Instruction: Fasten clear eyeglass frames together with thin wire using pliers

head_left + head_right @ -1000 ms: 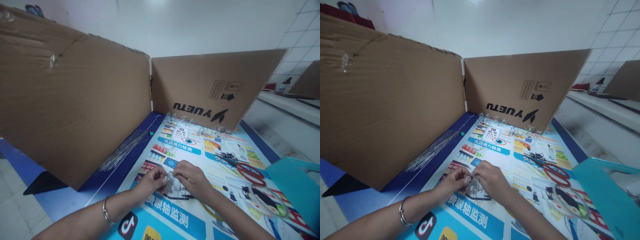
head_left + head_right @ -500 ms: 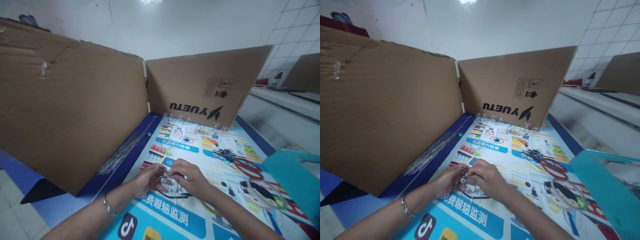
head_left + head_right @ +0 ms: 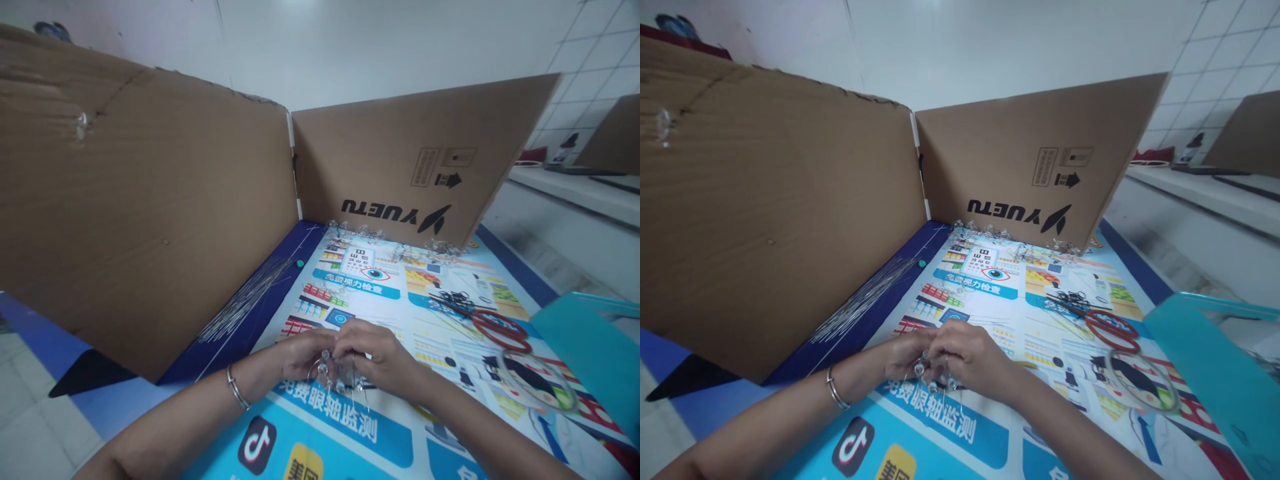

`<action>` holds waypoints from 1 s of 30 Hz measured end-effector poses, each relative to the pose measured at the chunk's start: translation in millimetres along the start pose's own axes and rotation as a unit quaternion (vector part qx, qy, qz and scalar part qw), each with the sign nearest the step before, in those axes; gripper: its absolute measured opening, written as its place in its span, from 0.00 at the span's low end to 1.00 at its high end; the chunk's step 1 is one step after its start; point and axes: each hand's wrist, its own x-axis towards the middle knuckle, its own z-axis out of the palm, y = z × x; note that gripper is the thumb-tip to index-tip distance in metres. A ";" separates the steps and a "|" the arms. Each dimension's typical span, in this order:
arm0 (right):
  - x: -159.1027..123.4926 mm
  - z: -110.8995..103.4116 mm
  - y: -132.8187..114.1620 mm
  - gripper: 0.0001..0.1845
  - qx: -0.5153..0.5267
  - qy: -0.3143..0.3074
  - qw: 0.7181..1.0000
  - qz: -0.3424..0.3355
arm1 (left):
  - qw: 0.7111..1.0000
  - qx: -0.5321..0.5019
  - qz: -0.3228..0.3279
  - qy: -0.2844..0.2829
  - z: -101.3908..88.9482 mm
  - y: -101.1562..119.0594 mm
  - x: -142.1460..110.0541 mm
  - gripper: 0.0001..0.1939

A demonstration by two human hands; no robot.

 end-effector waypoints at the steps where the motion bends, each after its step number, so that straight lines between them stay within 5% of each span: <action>1: 0.3 -0.3 -0.4 0.08 0.000 -0.005 1.000 0.003 | 1.000 -0.002 0.007 0.005 -0.6 -0.6 0.9 0.10; 9: 1.9 2.0 0.5 0.10 0.001 -0.024 1.000 0.002 | 0.997 0.012 0.056 0.046 -12.3 -4.7 9.1 0.09; 15: 3.7 2.2 10.6 0.08 -0.026 0.011 1.000 0.000 | 0.992 0.046 0.107 0.046 -9.9 10.9 -8.3 0.16; 19: 8.7 1.2 13.1 0.08 -0.031 0.025 0.999 0.002 | 0.977 0.074 0.194 -0.045 -6.0 22.0 -21.4 0.33; 23: 12.1 3.4 15.4 0.08 -0.028 0.044 0.999 0.000 | 0.971 0.105 0.185 -0.108 -2.5 20.0 -24.3 0.47; 30: 15.6 4.4 17.0 0.07 -0.012 0.056 0.998 -0.010 | 0.970 0.133 0.164 -0.120 -13.4 12.2 -19.8 0.49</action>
